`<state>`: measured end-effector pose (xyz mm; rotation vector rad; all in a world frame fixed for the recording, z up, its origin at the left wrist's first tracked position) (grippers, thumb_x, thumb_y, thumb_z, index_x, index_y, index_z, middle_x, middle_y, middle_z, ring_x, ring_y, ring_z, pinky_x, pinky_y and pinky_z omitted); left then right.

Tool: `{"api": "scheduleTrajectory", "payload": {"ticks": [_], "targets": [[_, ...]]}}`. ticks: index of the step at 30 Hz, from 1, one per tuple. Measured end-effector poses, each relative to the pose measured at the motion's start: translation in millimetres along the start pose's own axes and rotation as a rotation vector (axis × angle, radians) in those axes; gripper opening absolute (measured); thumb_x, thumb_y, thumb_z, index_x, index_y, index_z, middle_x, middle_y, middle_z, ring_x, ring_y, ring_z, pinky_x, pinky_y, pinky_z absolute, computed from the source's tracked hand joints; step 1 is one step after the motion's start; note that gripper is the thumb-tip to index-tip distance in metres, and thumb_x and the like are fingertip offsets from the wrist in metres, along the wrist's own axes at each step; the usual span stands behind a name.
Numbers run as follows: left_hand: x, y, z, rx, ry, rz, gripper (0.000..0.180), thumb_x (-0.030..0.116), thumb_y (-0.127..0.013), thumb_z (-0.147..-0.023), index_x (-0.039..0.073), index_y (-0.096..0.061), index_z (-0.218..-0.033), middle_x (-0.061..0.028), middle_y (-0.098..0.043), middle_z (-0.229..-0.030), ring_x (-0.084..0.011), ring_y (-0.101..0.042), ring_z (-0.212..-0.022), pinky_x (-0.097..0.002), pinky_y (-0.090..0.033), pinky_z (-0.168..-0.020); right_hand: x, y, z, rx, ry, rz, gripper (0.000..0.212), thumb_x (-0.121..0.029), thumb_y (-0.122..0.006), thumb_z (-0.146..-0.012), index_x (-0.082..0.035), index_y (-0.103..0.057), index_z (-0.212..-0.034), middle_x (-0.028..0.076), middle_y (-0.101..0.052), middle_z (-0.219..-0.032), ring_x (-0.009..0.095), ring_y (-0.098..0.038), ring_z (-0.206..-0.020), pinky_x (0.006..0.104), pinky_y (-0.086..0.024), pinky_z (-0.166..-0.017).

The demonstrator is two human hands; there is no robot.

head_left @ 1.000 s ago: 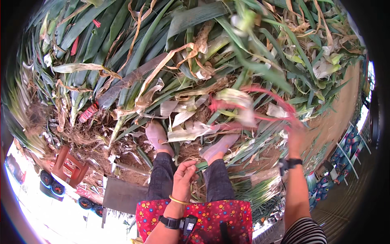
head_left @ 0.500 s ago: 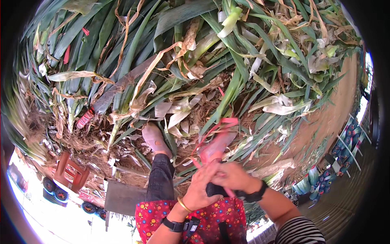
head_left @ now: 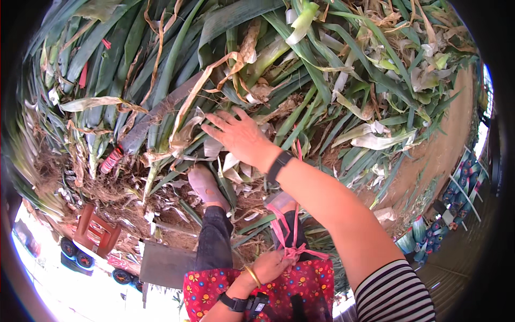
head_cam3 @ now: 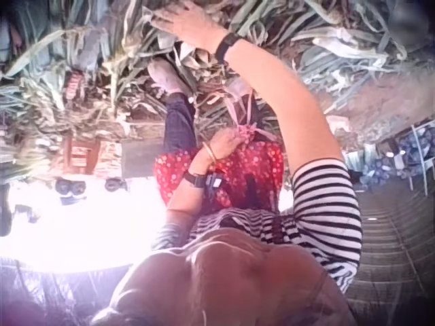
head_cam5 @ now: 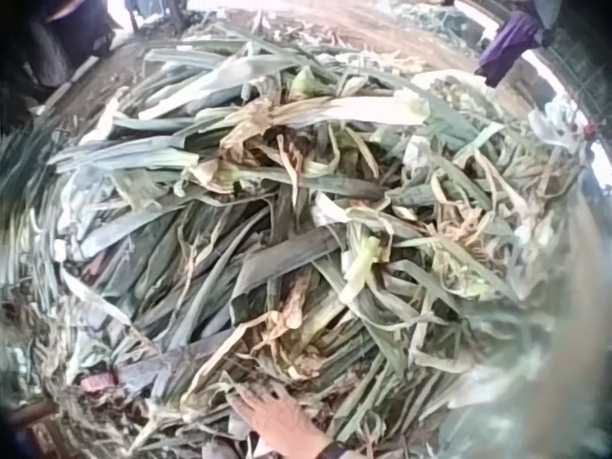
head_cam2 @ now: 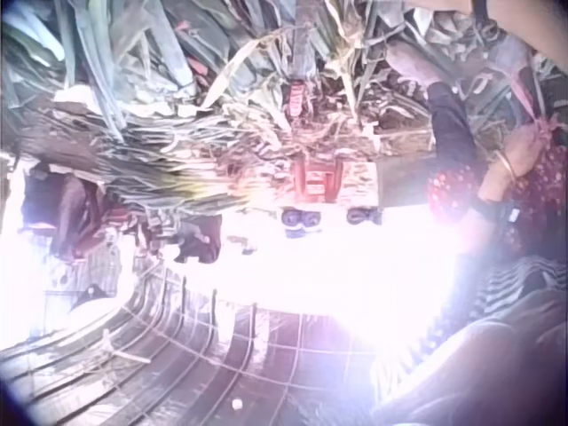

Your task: The person gathers leeks from a pile and arranges them in a metal frame, occasionally swapping individual leeks out. Once the frame is full, they tie the bundle with a pink ribbon and set it aside.

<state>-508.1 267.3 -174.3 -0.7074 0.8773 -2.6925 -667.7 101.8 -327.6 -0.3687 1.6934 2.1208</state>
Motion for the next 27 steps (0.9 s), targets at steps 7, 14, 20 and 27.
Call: {"api": "scheduleTrajectory", "payload": {"ticks": [7, 14, 20, 27], "targets": [[9, 30, 8, 0.188, -0.009, -0.048, 0.021, 0.018, -0.048, -0.092, 0.002, -0.060, -0.092, -0.0108, -0.062, -0.077, -0.0242, -0.060, -0.072, -0.0340, -0.046, -0.067, 112, -20, 120, -0.155, -0.110, 0.029, 0.032, -0.009, -0.048, -0.080, -0.010, -0.057, -0.111, 0.008, -0.060, -0.109, 0.023, -0.059, -0.098, 0.0343, -0.048, -0.085], [6, 40, 14, 0.215, -0.020, 0.021, 0.028, 0.029, -0.045, -0.091, 0.005, -0.061, -0.094, -0.0148, -0.065, -0.084, -0.0346, -0.061, -0.083, -0.0436, -0.046, -0.072, 342, 163, 404, -0.646, -0.704, 0.894, 0.013, -0.013, -0.058, -0.071, -0.008, -0.069, -0.076, 0.018, -0.065, -0.086, 0.034, -0.062, -0.082, 0.0455, -0.048, -0.070], [10, 32, 16, 0.194, -0.027, 0.051, 0.028, 0.028, -0.044, -0.092, 0.005, -0.060, -0.095, -0.0169, -0.064, -0.084, -0.0378, -0.059, -0.083, -0.0455, -0.045, -0.073, 345, 287, 426, -1.213, -1.134, 0.841, 0.025, -0.019, -0.049, -0.083, -0.013, -0.064, -0.102, 0.014, -0.061, -0.109, 0.028, -0.059, -0.102, 0.0424, -0.047, -0.076], [-3, 39, 9, 0.195, -0.043, -0.114, 0.025, 0.024, -0.047, -0.091, 0.004, -0.059, -0.099, -0.0115, -0.063, -0.080, -0.0266, -0.061, -0.073, -0.0354, -0.046, -0.066, 111, 107, 34, -0.165, -0.055, 0.106, 0.074, -0.005, -0.066, -0.063, -0.015, -0.042, -0.132, 0.009, -0.043, -0.135, 0.029, -0.044, -0.119, 0.0453, -0.033, -0.102]]}}
Point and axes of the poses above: each hand's wrist, its own z-axis away from the middle knuckle, its own y-axis out of the back of the hand, x = y × z, the point moved 6 cm from there along -z, towards the middle knuckle
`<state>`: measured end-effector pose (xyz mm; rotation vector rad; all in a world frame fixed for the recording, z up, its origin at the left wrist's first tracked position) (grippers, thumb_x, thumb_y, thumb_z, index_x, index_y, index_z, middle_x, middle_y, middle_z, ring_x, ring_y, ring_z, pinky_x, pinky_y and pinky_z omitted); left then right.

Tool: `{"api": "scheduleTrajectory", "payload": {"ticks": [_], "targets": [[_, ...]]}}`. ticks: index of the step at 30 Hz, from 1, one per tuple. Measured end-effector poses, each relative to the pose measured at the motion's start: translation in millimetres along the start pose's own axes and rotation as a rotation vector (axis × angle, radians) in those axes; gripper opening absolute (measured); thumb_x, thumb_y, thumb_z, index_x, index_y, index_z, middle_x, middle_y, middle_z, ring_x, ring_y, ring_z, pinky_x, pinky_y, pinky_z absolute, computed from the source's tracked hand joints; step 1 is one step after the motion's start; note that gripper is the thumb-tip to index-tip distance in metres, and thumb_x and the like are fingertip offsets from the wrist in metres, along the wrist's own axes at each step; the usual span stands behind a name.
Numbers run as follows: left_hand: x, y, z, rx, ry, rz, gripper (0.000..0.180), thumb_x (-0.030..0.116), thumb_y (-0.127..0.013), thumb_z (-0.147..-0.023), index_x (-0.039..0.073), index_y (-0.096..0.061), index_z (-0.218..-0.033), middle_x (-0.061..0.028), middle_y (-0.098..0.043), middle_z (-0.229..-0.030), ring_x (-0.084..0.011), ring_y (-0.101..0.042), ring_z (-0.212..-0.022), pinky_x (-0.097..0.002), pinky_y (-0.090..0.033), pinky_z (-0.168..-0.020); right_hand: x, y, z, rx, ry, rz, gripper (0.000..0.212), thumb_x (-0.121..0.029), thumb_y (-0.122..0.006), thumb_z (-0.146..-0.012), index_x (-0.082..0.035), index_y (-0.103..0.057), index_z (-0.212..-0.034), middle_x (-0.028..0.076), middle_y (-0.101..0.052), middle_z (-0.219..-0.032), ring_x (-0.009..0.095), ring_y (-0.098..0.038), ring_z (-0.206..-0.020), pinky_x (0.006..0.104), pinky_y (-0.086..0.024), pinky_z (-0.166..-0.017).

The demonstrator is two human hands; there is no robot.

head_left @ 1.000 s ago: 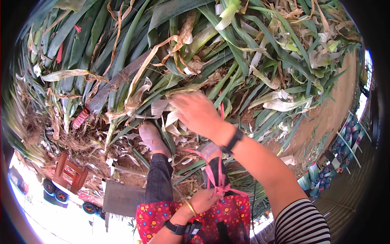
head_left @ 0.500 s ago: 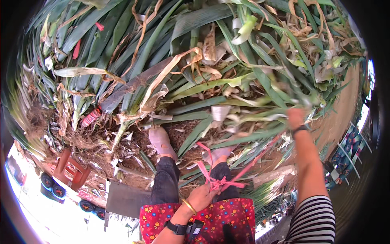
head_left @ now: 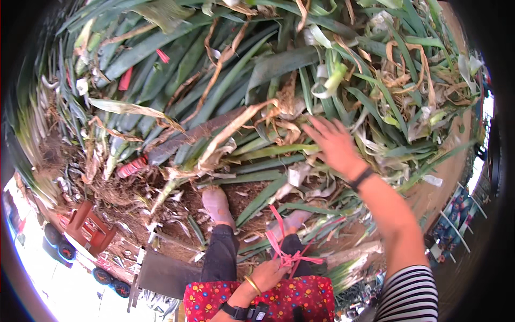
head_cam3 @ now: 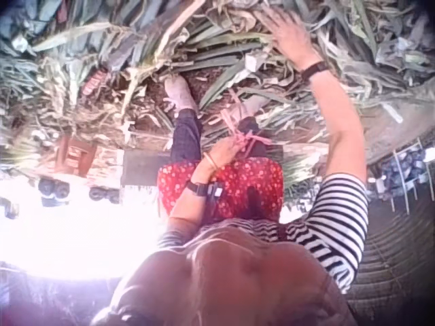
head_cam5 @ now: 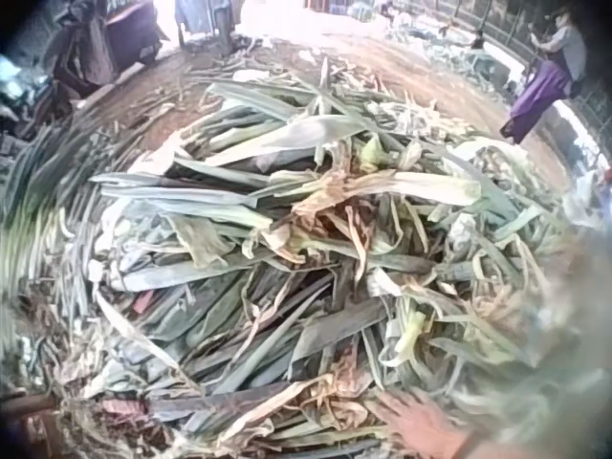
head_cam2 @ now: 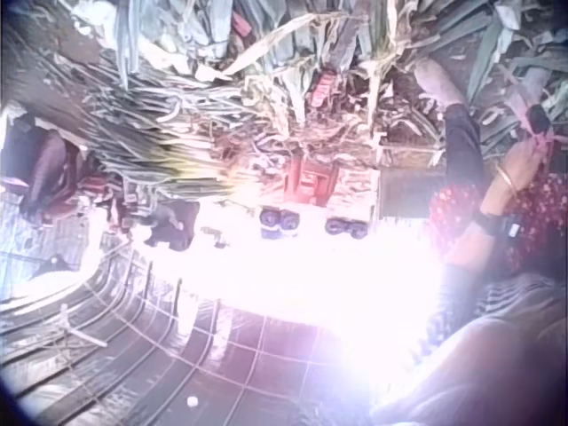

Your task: The person gathers leeks from a pile and arranges them in a metal frame, occasionally swapping individual leeks out. Once the frame is full, they tie the bundle with a pink ribbon and set it aside.

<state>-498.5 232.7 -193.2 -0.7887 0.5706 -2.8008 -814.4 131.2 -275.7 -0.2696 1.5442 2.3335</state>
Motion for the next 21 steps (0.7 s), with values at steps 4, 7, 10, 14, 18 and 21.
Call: {"api": "scheduleTrajectory", "payload": {"ticks": [4, 7, 10, 14, 18, 21], "targets": [[14, 16, 4, 0.068, -0.006, 0.092, 0.026, 0.028, -0.045, -0.091, 0.006, -0.060, -0.096, -0.0127, -0.063, -0.079, -0.0299, -0.061, -0.074, -0.0373, -0.046, -0.067, 26, -71, -12, -0.178, -0.161, 0.206, 0.063, -0.015, -0.065, -0.069, -0.017, -0.047, -0.129, 0.010, -0.050, -0.124, 0.027, -0.048, -0.111, 0.0453, -0.034, -0.096], [18, 17, 9, 0.029, -0.002, 0.041, 0.026, 0.029, -0.045, -0.091, 0.007, -0.059, -0.095, -0.0139, -0.063, -0.080, -0.0329, -0.060, -0.076, -0.0391, -0.046, -0.069, 98, -78, 70, -0.395, -0.269, 0.420, 0.025, -0.015, -0.047, -0.082, -0.016, -0.065, -0.098, 0.007, -0.060, -0.107, 0.022, -0.049, -0.108, 0.0453, -0.033, -0.093], [35, 21, 9, 0.037, -0.072, 0.008, 0.028, 0.030, -0.045, -0.091, 0.007, -0.059, -0.096, -0.0157, -0.062, -0.080, -0.0358, -0.060, -0.078, -0.0410, -0.046, -0.070, 188, -27, 153, -0.773, -0.463, 0.869, 0.029, -0.023, -0.044, -0.089, -0.023, -0.062, -0.112, -0.006, -0.062, -0.110, 0.017, -0.045, -0.115, 0.0475, -0.024, -0.100], [33, 24, 12, 0.055, -0.107, 0.101, 0.029, 0.031, -0.044, -0.091, 0.007, -0.059, -0.098, -0.0173, -0.062, -0.082, -0.0374, -0.059, -0.080, -0.0424, -0.045, -0.071, 157, 37, 119, -1.107, -0.552, 0.641, 0.033, -0.030, -0.051, -0.085, -0.019, -0.061, -0.114, -0.001, -0.063, -0.112, 0.021, -0.055, -0.110, 0.0520, -0.034, -0.092], [45, 31, 14, 0.070, -0.215, 0.014, 0.030, 0.031, -0.043, -0.092, 0.006, -0.058, -0.098, -0.0163, -0.062, -0.086, -0.0357, -0.059, -0.083, -0.0408, -0.045, -0.072, 18, 114, -78, 0.041, -0.106, -0.070, 0.021, -0.025, -0.057, -0.084, -0.008, -0.061, -0.095, 0.015, -0.062, -0.084, 0.033, -0.060, -0.079, 0.0392, -0.047, -0.069], [42, 38, 16, 0.063, -0.173, 0.093, 0.030, 0.031, -0.042, -0.092, 0.005, -0.058, -0.097, -0.0147, -0.062, -0.085, -0.0341, -0.059, -0.082, -0.0391, -0.045, -0.072, -24, 126, -191, 0.351, 0.075, -0.218, 0.023, -0.023, -0.055, -0.089, -0.006, -0.059, -0.102, 0.013, -0.062, -0.104, 0.030, -0.061, -0.092, 0.0359, -0.048, -0.075]]}}
Point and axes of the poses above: each hand's wrist, its own z-axis away from the middle knuckle, its own y-axis out of the back of the hand, x = y × z, the point moved 6 cm from there along -z, towards the middle knuckle
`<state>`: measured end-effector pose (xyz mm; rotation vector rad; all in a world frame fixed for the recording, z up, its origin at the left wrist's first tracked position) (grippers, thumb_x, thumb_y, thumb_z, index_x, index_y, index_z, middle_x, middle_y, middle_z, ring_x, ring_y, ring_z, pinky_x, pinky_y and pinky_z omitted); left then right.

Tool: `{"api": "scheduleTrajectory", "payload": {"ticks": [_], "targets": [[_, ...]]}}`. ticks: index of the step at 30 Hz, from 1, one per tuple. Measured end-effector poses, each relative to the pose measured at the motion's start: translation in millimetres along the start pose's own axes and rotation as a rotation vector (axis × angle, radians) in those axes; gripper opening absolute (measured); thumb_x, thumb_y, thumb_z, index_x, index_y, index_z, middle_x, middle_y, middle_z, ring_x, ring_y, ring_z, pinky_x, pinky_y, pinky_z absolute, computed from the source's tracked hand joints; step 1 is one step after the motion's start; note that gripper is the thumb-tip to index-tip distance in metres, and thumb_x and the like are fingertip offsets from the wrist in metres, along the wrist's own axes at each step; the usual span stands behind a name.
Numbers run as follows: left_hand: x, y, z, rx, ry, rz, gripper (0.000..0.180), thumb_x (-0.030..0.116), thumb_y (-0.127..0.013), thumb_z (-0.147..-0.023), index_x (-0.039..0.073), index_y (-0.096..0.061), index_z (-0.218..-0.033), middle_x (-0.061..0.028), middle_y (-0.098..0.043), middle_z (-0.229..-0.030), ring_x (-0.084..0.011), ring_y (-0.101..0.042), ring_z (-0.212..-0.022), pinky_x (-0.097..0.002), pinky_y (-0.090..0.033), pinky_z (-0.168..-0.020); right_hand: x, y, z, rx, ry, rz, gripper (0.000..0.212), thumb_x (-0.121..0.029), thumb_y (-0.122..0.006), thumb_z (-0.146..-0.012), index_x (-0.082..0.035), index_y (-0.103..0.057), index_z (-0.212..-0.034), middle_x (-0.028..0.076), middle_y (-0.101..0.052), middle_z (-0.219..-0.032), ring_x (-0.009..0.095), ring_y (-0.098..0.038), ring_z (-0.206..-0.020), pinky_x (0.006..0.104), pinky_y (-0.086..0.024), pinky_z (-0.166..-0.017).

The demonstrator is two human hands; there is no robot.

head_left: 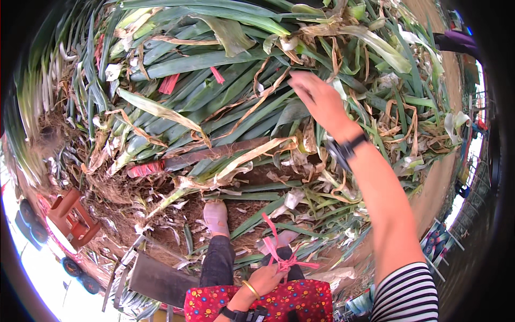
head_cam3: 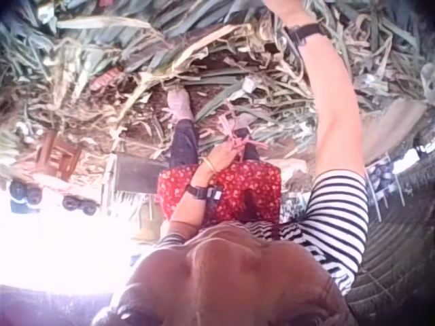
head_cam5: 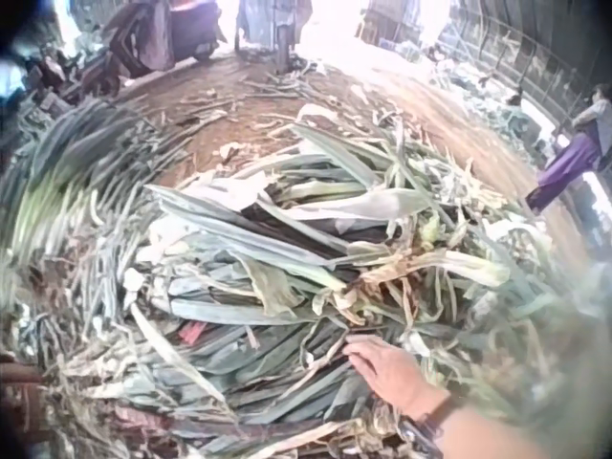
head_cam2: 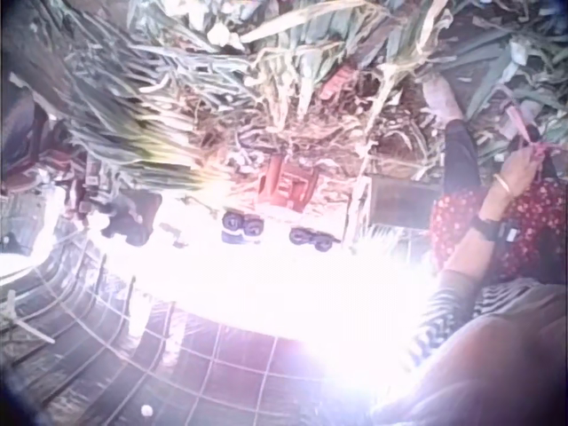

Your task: The person gathers leeks from a pile and arranges them in a metal frame, occasionally swapping individual leeks out. Once the frame is full, they tie the bundle with a pink ribbon and set it aside.

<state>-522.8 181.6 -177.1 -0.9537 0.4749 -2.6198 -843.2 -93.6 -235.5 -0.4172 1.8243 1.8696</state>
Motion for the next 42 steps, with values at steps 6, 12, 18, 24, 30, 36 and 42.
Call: {"api": "scheduleTrajectory", "payload": {"ticks": [6, 12, 18, 24, 30, 36, 42], "targets": [[1, 8, 8, 0.029, 0.008, 0.085, 0.029, 0.029, -0.042, -0.092, 0.004, -0.057, -0.095, -0.0144, -0.062, -0.082, -0.0337, -0.059, -0.081, -0.0396, -0.045, -0.071, 41, -51, -21, 0.027, -0.415, 0.156, 0.034, -0.038, -0.060, -0.083, -0.010, -0.060, -0.102, 0.007, -0.068, -0.091, 0.029, -0.063, -0.088, 0.0374, -0.049, -0.074], [2, 12, 12, 0.046, -0.006, 0.111, 0.026, 0.026, -0.043, -0.091, 0.004, -0.057, -0.092, -0.0161, -0.061, -0.083, -0.0366, -0.058, -0.081, -0.0422, -0.044, -0.069, 42, -48, -32, 0.067, -0.630, 0.222, 0.041, -0.044, -0.064, -0.077, -0.012, -0.064, -0.102, 0.010, -0.068, -0.090, 0.030, -0.063, -0.089, 0.0388, -0.048, -0.075], [-3, 13, 12, 0.093, 0.025, 0.085, 0.036, 0.036, -0.044, -0.091, 0.004, -0.060, -0.087, -0.0200, -0.062, -0.081, -0.0393, -0.058, -0.082, -0.0479, -0.044, -0.073, 30, -31, -15, 0.158, -0.622, 0.072, 0.030, -0.039, -0.059, -0.082, -0.010, -0.067, -0.087, 0.006, -0.067, -0.075, 0.030, -0.064, -0.078, 0.0396, -0.046, -0.067], [4, 24, 13, 0.175, 0.053, 0.068, 0.037, 0.036, -0.044, -0.091, 0.004, -0.062, -0.085, -0.0166, -0.064, -0.078, -0.0359, -0.060, -0.078, -0.0422, -0.045, -0.070, -23, 1, 23, 0.180, -0.436, -0.032, 0.024, -0.031, -0.056, -0.087, -0.011, -0.066, -0.077, 0.000, -0.064, -0.062, 0.020, -0.057, -0.066, 0.0344, -0.034, -0.081], [19, 27, 17, 0.234, 0.020, 0.083, 0.034, 0.032, -0.045, -0.091, 0.003, -0.064, -0.089, -0.0156, -0.065, -0.079, -0.0340, -0.061, -0.077, -0.0402, -0.046, -0.070, -66, 9, -1, 0.186, -0.093, 0.135, 0.019, -0.024, -0.062, -0.082, -0.006, -0.066, -0.078, 0.002, -0.064, -0.070, 0.022, -0.058, -0.074, 0.0337, -0.039, -0.078], [39, 19, 6, 0.268, -0.065, 0.217, 0.028, 0.025, -0.047, -0.091, 0.001, -0.061, -0.092, -0.0145, -0.064, -0.083, -0.0300, -0.061, -0.076, -0.0364, -0.046, -0.069, -27, -68, -31, -0.251, -0.403, -0.829, 0.021, -0.020, -0.049, -0.088, 0.000, -0.055, -0.086, 0.012, -0.059, -0.082, 0.027, -0.055, -0.076, 0.0355, -0.043, -0.073], [-3, 11, -2, 0.391, 0.013, 0.055, 0.021, 0.017, -0.047, -0.090, 0.000, -0.059, -0.088, -0.0068, -0.063, -0.079, -0.0139, -0.062, -0.075, -0.0294, -0.049, -0.070, -35, 11, 9, -0.145, -0.232, -0.633, 0.018, -0.015, -0.049, -0.087, 0.003, -0.051, -0.090, 0.016, -0.057, -0.085, 0.034, -0.052, -0.074, 0.0384, -0.043, -0.070]]}}
Point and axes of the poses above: each hand's wrist, its own z-axis away from the middle knuckle, its own y-axis out of the back of the hand, x = y × z, the point moved 6 cm from there along -z, towards the middle knuckle
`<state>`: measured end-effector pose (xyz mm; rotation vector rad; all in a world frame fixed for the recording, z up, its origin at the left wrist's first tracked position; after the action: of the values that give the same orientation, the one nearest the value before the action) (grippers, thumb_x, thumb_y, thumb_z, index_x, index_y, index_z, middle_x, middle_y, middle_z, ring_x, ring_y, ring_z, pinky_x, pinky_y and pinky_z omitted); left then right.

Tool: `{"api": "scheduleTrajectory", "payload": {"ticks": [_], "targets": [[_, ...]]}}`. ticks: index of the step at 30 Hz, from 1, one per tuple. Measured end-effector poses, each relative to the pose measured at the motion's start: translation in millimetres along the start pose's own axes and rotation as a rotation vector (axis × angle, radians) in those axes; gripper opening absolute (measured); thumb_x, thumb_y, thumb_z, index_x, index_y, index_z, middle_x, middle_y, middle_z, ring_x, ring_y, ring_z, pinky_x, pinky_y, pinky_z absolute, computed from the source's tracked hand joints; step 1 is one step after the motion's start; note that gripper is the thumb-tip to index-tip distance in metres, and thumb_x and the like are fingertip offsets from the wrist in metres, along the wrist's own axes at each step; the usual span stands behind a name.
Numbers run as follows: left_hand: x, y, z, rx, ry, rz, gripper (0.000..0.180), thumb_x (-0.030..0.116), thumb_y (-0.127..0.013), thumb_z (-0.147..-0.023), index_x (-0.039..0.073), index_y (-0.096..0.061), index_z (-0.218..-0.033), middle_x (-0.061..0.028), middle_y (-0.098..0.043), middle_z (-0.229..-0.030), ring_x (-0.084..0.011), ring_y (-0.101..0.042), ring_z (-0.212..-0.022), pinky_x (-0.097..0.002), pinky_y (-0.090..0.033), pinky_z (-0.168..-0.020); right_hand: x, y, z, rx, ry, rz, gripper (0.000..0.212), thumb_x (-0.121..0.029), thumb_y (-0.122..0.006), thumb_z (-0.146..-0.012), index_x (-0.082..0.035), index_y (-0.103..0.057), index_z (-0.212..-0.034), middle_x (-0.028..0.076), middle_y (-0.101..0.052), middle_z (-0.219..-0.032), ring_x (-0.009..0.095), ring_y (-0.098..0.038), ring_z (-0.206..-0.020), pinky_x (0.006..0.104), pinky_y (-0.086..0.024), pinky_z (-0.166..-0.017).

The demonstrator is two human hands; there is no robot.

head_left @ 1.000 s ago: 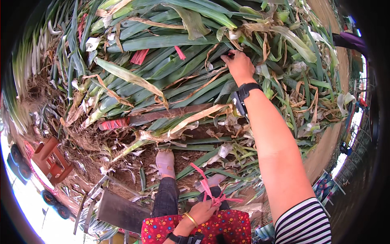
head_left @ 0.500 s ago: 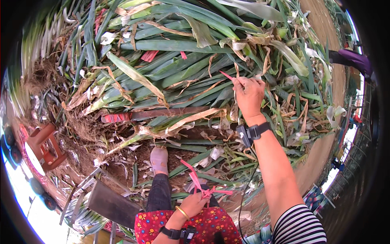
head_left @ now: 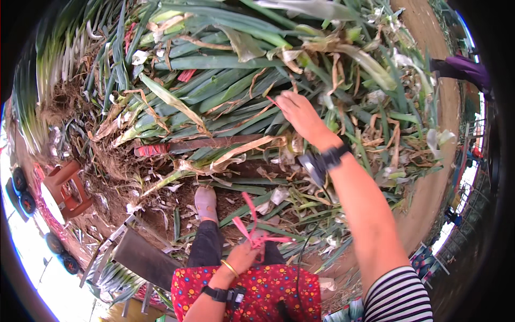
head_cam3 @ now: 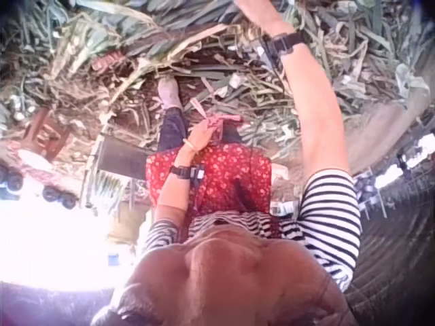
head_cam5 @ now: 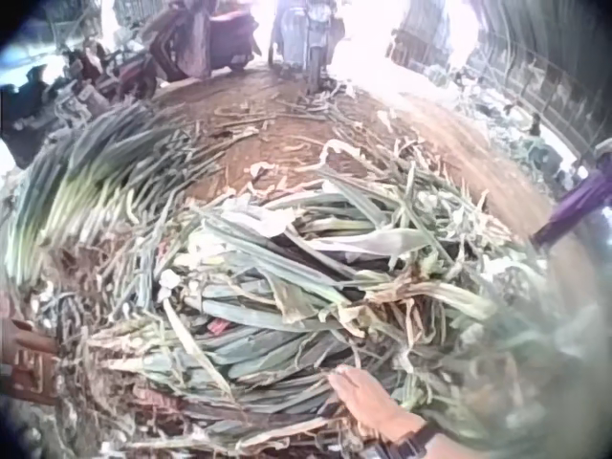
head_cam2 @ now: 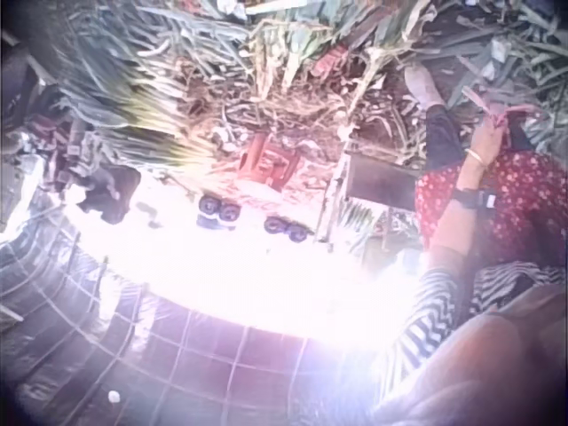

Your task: The person gathers leeks from a pile and arranges them in a metal frame, occasionally swapping individual leeks out. Once the frame is full, they tie the bundle with a pink ribbon and set it aside.

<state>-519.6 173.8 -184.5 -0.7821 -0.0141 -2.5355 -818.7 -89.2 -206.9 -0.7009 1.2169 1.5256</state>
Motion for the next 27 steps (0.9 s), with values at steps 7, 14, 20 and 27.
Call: {"api": "scheduleTrajectory", "payload": {"ticks": [7, 14, 20, 27], "targets": [[16, 38, 58, 0.324, -0.036, 0.332, 0.026, 0.025, -0.052, -0.088, 0.002, -0.061, -0.095, -0.0064, -0.060, -0.067, -0.0126, -0.059, -0.067, -0.0305, -0.047, -0.061, -245, 242, 239, 0.123, -0.026, 0.670, 0.013, -0.008, -0.056, -0.087, -0.004, -0.060, -0.099, 0.005, -0.056, -0.090, 0.026, -0.058, -0.085, 0.0378, -0.050, -0.077], [249, 11, 171, 0.062, -0.547, 0.848, 0.024, 0.019, -0.049, -0.095, 0.005, -0.055, -0.114, 0.0007, -0.059, -0.095, -0.0064, -0.052, -0.079, -0.0221, -0.044, -0.066, -362, 137, 346, -0.376, -0.397, -0.278, 0.021, -0.019, -0.053, -0.088, -0.005, -0.053, -0.073, 0.003, -0.047, -0.066, 0.016, -0.046, -0.061, 0.0280, -0.036, -0.055], [299, -27, 284, -0.492, -0.624, 0.775, 0.033, 0.023, -0.045, -0.096, 0.005, -0.048, -0.124, -0.0031, -0.057, -0.107, -0.0106, -0.052, -0.095, -0.0249, -0.043, -0.078, -429, 81, 327, -0.141, -0.231, -0.898, 0.032, -0.032, -0.048, -0.092, -0.011, -0.037, -0.072, -0.001, -0.034, -0.052, 0.010, -0.031, -0.048, 0.0268, -0.028, -0.047], [303, 59, 364, -0.207, -0.732, 1.149, 0.022, 0.029, -0.049, -0.094, 0.009, -0.048, -0.084, 0.0032, -0.040, -0.070, -0.0093, -0.037, -0.061, -0.0246, -0.035, -0.059, -423, 12, 314, -0.283, -0.178, -0.920, 0.048, -0.020, -0.046, -0.094, -0.006, -0.029, -0.136, 0.010, -0.044, -0.129, 0.020, -0.052, -0.111, 0.0335, -0.041, -0.096]]}}
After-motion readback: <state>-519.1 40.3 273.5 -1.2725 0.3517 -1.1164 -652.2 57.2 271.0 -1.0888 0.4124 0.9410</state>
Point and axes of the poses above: each hand's wrist, its own z-axis away from the middle knuckle, its own y-axis out of the back of the hand, x = y × z, the point moved 6 cm from there along -z, towards the middle knuckle
